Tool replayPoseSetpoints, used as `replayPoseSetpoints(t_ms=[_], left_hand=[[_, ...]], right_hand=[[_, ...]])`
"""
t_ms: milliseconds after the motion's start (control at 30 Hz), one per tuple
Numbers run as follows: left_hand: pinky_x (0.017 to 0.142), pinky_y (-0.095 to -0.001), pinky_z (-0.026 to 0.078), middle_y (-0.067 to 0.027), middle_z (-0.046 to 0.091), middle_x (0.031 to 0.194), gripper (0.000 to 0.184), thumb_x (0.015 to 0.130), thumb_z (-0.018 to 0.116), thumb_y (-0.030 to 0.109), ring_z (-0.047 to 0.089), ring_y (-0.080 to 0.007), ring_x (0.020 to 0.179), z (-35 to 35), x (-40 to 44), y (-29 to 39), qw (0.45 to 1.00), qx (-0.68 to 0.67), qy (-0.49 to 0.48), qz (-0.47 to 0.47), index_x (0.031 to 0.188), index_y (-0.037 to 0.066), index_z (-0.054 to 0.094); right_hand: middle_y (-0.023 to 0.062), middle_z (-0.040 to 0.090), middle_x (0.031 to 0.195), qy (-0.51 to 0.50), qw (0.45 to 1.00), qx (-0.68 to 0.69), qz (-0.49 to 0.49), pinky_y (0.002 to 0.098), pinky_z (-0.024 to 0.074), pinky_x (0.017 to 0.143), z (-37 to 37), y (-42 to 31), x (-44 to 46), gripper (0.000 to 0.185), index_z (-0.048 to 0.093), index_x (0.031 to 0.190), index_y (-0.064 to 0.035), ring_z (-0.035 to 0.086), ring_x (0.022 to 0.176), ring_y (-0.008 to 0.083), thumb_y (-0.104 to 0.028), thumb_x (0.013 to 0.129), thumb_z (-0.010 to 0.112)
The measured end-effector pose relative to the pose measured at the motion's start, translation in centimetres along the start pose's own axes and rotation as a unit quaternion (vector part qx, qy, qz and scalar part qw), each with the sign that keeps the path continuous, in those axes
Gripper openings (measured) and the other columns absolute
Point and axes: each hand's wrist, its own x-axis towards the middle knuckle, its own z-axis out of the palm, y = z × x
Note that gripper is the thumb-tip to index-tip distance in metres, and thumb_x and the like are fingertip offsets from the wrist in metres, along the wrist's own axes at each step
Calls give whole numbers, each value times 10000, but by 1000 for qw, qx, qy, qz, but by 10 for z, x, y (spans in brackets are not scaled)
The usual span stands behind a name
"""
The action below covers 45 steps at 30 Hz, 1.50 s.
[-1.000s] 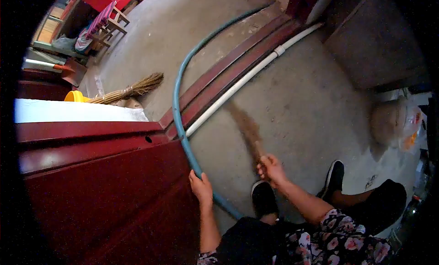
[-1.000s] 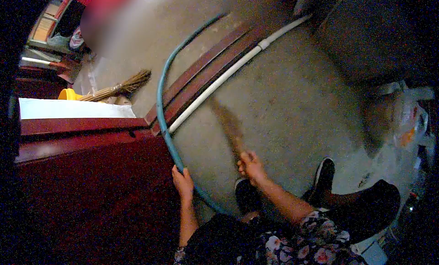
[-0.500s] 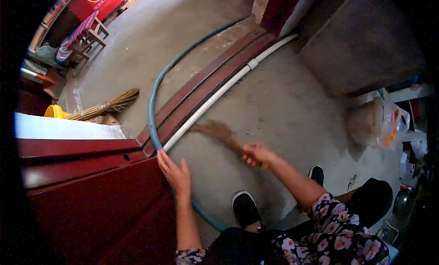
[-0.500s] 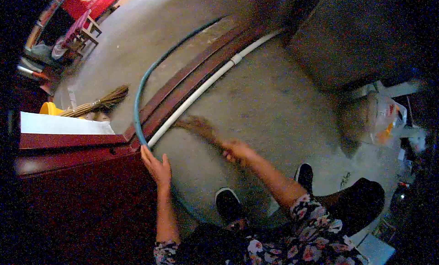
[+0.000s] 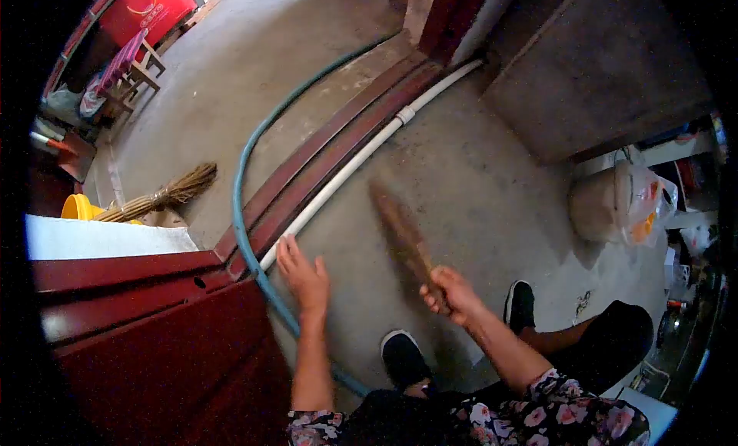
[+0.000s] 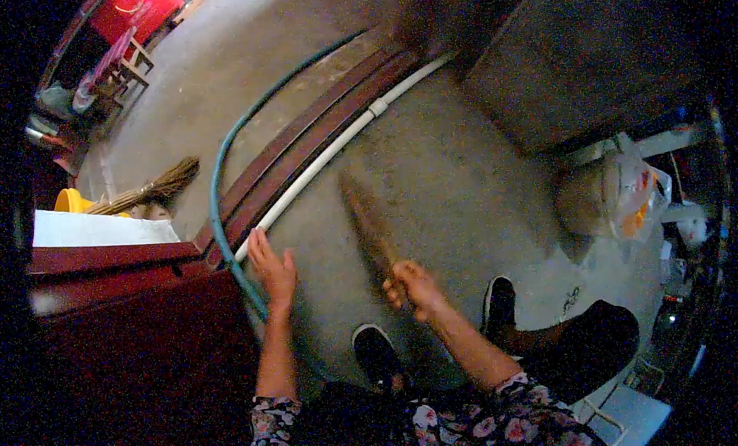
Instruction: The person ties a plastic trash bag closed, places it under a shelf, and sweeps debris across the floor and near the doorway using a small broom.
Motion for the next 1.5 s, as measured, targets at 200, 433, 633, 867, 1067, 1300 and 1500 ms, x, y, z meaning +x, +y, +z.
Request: replayPoseSetpoints(t_ms=[200, 433, 633, 867, 1067, 1300, 1500], left_hand=[[1049, -442, 254, -188, 338, 1355, 668, 731, 630, 55, 314, -355, 1253, 8, 14, -3, 1000, -2, 3, -3, 1331, 1, 339], [1047, -451, 249, -198, 347, 1347, 660, 741, 634, 85, 311, -365, 1250, 30, 9, -1, 999, 1, -27, 18, 1324, -12, 340], [1035, -456, 262, -186, 364, 1337, 590, 748, 632, 106, 324, -368, 1237, 45, 0, 18, 999, -26, -33, -7, 1280, 7, 398], [854, -412, 415, -148, 513, 1112, 157, 757, 621, 98, 496, -339, 1014, 26, 17, 82, 955, -157, -140, 210, 870, 12, 555], [607, -414, 461, -182, 575, 914, 107, 796, 596, 125, 580, -353, 736, -9, 5, 164, 930, -169, -221, 238, 836, 33, 558], [627, -434, 465, -195, 576, 923, 144, 812, 601, 170, 576, -371, 731, -11, -20, 194, 918, 61, -349, 176, 841, 35, 563], [814, -425, 442, -207, 516, 1082, 334, 784, 659, 202, 501, -376, 1003, 1, -36, 220, 934, -173, -280, 136, 1061, 45, 556]], right_hand=[[55, 587, 760, -75, 986, -139, 52, 241, 424, 414, 13, 7, 52, 201, 469, 1025, -92, 525, 534, 110, -266, 926, 498], [44, 587, 734, 34, 998, -49, -18, 242, 414, 412, -38, -49, 64, 154, 483, 950, -123, 520, 543, 119, -275, 931, 489], [55, 560, 699, 63, 995, -68, -49, 266, 426, 415, -37, -42, 8, 235, 461, 1049, -78, 507, 494, 134, -276, 927, 494], [68, 568, 733, 46, 916, -376, -131, 286, 435, 493, -87, -76, 8, 282, 438, 1043, -54, 542, 591, 151, -307, 922, 473], [231, 598, 884, 61, 691, -666, -273, 481, 467, 691, -153, -165, -59, 417, 431, 1165, -36, 578, 813, 414, -292, 857, 547], [252, 595, 942, 130, 690, -604, -377, 490, 464, 722, -212, -206, -20, 459, 376, 1247, -41, 574, 864, 440, -255, 868, 524], [184, 606, 956, 213, 722, -455, -476, 400, 487, 674, -248, -204, 137, 474, 349, 1286, -82, 612, 789, 322, -242, 879, 530]])
